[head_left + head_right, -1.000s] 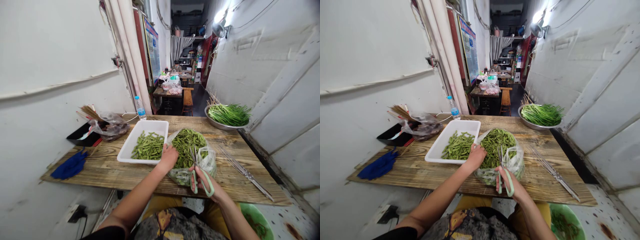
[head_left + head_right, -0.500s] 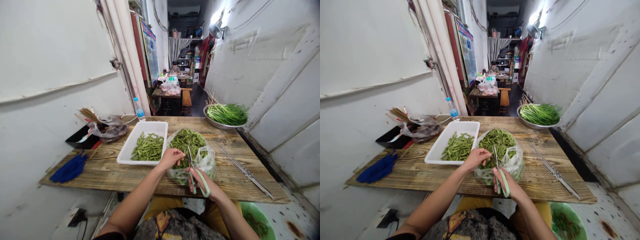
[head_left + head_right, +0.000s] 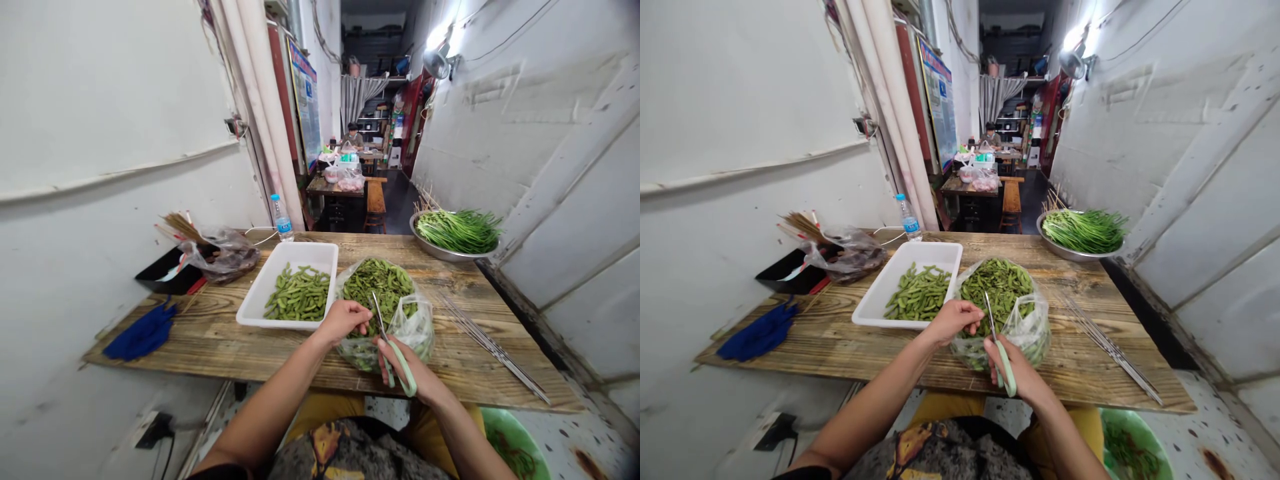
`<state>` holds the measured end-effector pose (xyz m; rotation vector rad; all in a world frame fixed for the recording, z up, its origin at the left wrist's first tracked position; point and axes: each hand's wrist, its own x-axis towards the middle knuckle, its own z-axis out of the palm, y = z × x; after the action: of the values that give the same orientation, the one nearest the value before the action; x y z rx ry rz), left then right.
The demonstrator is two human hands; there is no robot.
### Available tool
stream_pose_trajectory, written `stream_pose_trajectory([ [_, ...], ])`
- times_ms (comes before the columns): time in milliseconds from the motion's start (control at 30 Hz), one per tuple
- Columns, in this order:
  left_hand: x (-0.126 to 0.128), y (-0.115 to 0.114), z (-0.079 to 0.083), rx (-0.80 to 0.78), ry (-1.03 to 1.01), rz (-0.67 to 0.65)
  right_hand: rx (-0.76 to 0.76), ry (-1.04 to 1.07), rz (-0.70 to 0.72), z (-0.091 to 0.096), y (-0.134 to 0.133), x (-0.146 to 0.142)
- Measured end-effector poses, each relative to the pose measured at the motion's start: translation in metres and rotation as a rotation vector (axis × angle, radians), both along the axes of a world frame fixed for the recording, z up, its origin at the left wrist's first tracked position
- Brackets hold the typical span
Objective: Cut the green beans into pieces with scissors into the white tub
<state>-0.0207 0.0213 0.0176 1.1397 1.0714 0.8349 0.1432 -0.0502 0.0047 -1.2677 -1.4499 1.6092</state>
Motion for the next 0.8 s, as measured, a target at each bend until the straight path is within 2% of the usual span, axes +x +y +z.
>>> stream_pose_trajectory([
  [167, -0.002, 0.001, -0.002, 0.026, 0.069, 0.036, -0.021, 0.028, -0.040, 0.003, 0.000, -0.001],
  [333, -0.012, 0.007, -0.002, 0.291, 0.363, 0.249, -0.073, 0.054, -0.085, -0.001, 0.000, 0.002],
  [533, -0.008, 0.016, 0.002, 0.504, 0.565, 0.386, -0.098, 0.083, -0.202, 0.004, -0.002, 0.004],
  [600, 0.001, 0.020, 0.001, 0.508, 0.602, 0.274, -0.103, 0.117, -0.259, 0.006, -0.002, 0.005],
  [700, 0.009, 0.027, -0.003, 0.563, 0.668, -0.011, -0.111, 0.162, -0.311, 0.007, -0.001, 0.009],
  [800, 0.005, 0.030, -0.007, 0.716, 0.910, -0.227, -0.126, 0.186, -0.302, 0.005, -0.003, 0.013],
])
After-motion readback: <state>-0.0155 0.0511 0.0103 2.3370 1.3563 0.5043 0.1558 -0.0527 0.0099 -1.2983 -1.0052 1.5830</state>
